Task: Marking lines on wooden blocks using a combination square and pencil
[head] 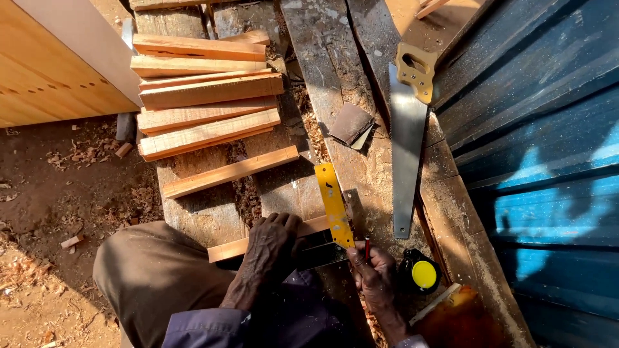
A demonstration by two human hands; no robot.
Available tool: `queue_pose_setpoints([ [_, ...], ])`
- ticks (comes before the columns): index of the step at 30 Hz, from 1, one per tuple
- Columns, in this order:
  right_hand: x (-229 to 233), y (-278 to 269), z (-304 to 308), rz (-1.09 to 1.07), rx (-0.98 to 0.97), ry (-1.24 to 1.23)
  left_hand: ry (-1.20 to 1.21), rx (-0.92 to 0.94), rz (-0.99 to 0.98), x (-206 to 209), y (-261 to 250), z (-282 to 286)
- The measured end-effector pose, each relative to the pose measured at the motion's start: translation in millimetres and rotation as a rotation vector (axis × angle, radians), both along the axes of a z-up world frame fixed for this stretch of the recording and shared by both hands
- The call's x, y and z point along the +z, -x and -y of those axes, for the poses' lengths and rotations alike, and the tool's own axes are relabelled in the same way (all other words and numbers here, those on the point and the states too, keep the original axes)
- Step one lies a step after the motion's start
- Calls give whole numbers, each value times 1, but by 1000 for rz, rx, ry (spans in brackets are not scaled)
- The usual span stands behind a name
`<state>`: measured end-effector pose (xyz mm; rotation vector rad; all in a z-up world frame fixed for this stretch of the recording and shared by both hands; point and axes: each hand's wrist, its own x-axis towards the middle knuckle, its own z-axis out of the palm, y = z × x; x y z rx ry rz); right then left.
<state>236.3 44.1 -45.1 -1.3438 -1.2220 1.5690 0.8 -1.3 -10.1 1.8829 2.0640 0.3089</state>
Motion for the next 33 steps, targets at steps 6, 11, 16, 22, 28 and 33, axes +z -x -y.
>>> queue_pose_setpoints([
  [6, 5, 32, -2, 216, -16, -24, -204, 6, 220, 12, -13, 2],
  [11, -18, 38, -9, 36, 3, -71, -171, -166, 88, 3, -24, -3],
  [16, -6, 39, -8, 41, 2, -114, -143, -157, 100, 10, -24, -4],
  [22, -7, 39, -6, 19, -22, -68, -166, -175, 106, 18, -26, -6],
  [28, -1, 38, -5, 11, -9, -27, -195, -174, 64, 11, -25, -6],
  [33, 6, 38, -6, 78, 19, -33, -211, -182, 44, 7, -25, -6],
])
